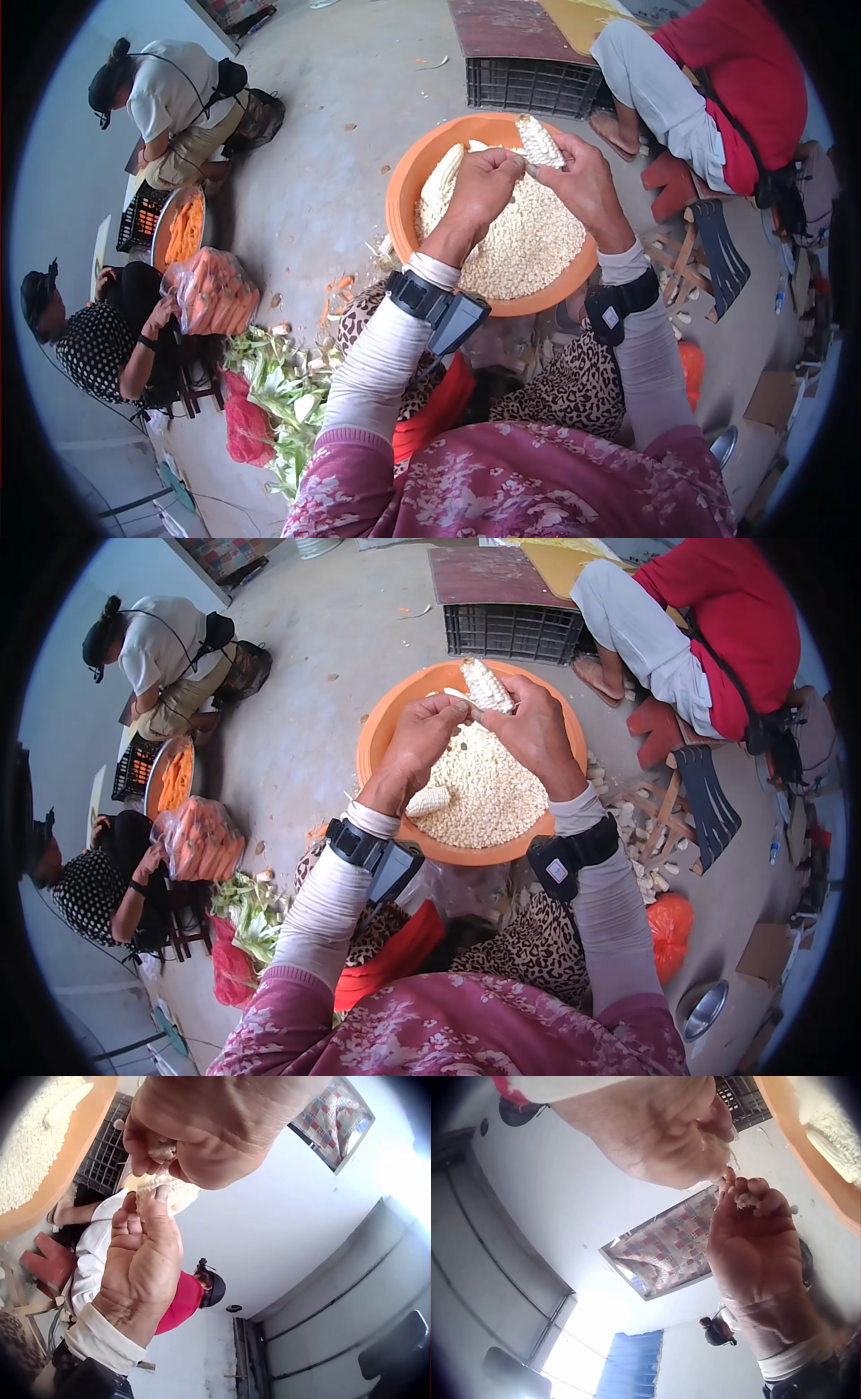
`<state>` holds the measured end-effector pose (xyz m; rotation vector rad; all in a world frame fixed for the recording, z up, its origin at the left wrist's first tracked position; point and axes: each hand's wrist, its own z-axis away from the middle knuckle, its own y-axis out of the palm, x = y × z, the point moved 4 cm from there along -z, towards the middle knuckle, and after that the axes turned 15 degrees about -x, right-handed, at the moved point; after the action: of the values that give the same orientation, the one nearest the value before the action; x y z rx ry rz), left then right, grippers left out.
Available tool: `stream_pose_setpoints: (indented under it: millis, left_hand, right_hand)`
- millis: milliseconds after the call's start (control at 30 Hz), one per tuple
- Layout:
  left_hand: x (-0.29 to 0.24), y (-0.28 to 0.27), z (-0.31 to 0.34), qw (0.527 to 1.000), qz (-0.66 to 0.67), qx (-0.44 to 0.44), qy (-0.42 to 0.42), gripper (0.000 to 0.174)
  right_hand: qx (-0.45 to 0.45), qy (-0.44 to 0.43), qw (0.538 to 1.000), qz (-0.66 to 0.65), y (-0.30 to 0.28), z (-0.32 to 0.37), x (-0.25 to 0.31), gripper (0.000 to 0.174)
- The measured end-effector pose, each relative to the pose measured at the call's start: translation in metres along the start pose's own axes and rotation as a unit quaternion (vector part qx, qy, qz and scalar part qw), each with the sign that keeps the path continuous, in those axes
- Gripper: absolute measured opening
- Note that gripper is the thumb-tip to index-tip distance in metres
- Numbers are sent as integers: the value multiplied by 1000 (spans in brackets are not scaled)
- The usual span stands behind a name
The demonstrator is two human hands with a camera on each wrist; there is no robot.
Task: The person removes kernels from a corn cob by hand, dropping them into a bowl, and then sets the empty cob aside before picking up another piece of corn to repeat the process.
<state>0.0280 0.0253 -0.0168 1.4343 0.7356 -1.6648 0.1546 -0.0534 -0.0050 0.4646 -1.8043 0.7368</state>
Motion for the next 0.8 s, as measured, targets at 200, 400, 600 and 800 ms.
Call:
stream_pose_setpoints:
  millis: [200, 400, 600, 800]
  left_hand:
    - [1, -1, 2, 999, -35, -4, 1, 15]
    - [-4, 0, 7, 996, 40, 48, -67, 10]
    - [1, 0, 3, 994, 16, 87, -65, 11]
    - [-3, 2, 5, 997, 31, 12, -68, 21]
  right_hand:
    - [-4, -16, 1000, 15, 0, 2, 1, 39]
    - [-12, -34, 993, 115, -3, 8, 16, 43]
    - [-9, -49, 994, 94, 1, 10, 14, 43]
    - [-18, -53, 995, 87, -1, 9, 13, 42]
